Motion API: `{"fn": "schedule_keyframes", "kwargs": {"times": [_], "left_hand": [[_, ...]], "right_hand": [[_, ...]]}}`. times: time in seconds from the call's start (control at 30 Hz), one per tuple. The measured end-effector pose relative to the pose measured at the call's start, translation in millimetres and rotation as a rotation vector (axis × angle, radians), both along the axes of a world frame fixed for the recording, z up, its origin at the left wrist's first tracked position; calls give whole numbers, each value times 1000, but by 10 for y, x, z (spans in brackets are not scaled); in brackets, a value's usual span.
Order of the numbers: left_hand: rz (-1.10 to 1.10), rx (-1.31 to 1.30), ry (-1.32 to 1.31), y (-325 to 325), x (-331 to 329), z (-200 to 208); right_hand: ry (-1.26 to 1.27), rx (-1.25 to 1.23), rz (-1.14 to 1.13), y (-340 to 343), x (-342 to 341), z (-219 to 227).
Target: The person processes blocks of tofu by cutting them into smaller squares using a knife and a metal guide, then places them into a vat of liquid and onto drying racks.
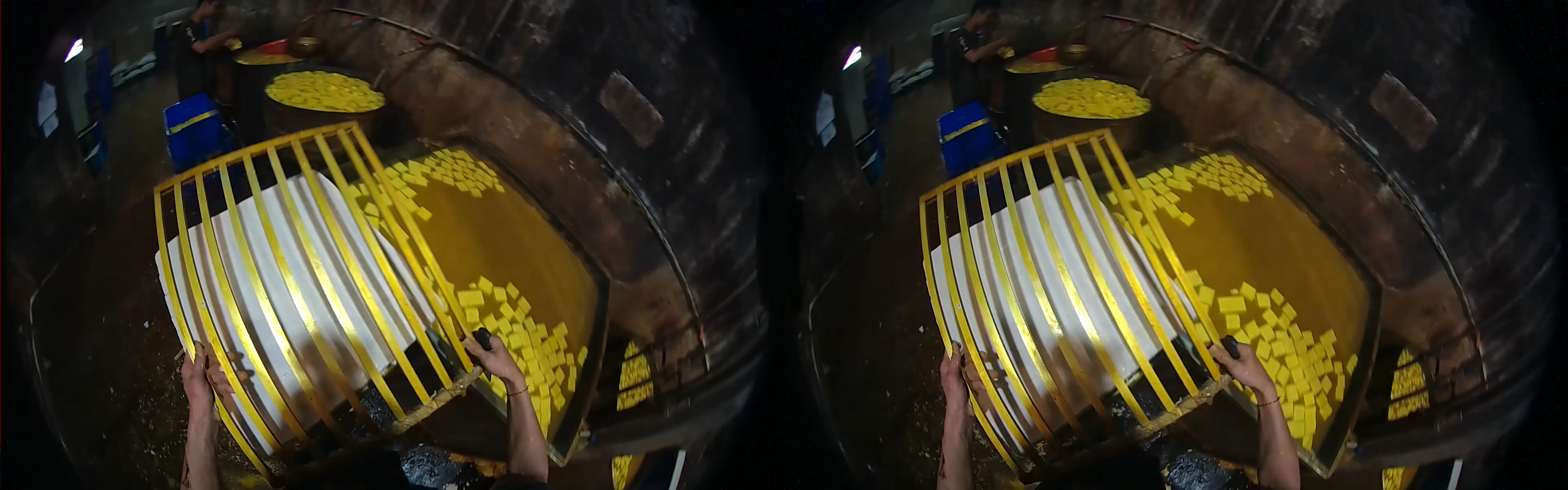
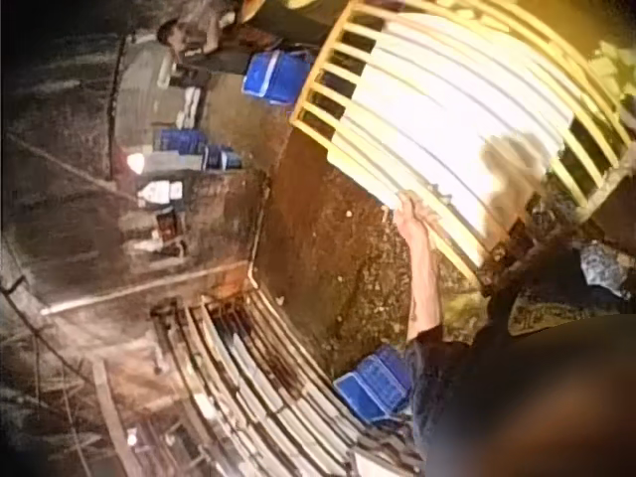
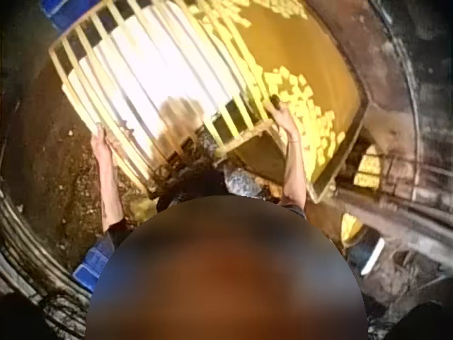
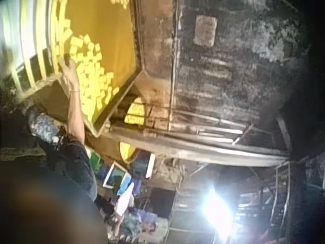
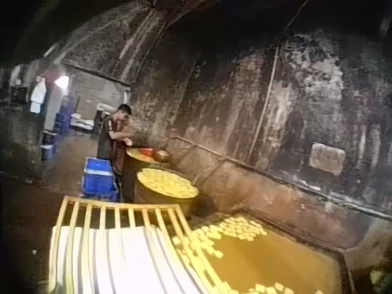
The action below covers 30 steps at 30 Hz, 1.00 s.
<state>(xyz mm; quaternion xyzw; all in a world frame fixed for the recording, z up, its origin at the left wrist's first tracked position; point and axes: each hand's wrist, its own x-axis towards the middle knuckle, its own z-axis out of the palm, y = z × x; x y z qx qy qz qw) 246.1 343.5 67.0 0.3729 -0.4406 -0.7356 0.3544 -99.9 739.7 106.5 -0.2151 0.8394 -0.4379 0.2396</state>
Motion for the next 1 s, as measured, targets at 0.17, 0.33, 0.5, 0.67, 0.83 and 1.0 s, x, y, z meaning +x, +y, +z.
{"fn": "schedule_keyframes", "kwargs": {"times": [0.17,0.33,0.5,0.67,0.83,1.0], "left_hand": [[160,37,-75,-29,-257,-34],[319,-270,-373,85,-364,-281],[447,-812,-988,191,-282,-368],[482,-791,-1033,301,-410,-376],[424,-831,-1062,235,-501,-351],[433,-933,-1052,55,-402,-486]], "right_hand": [[-31,-207,134,-482,-646,-298],[-212,-284,71,-737,-940,-518],[90,-192,197,-838,-1052,-548],[-105,-322,129,-814,-1031,-650],[-55,-310,140,-755,-1147,-955],[-181,-339,150,-821,-1149,-876]]}}
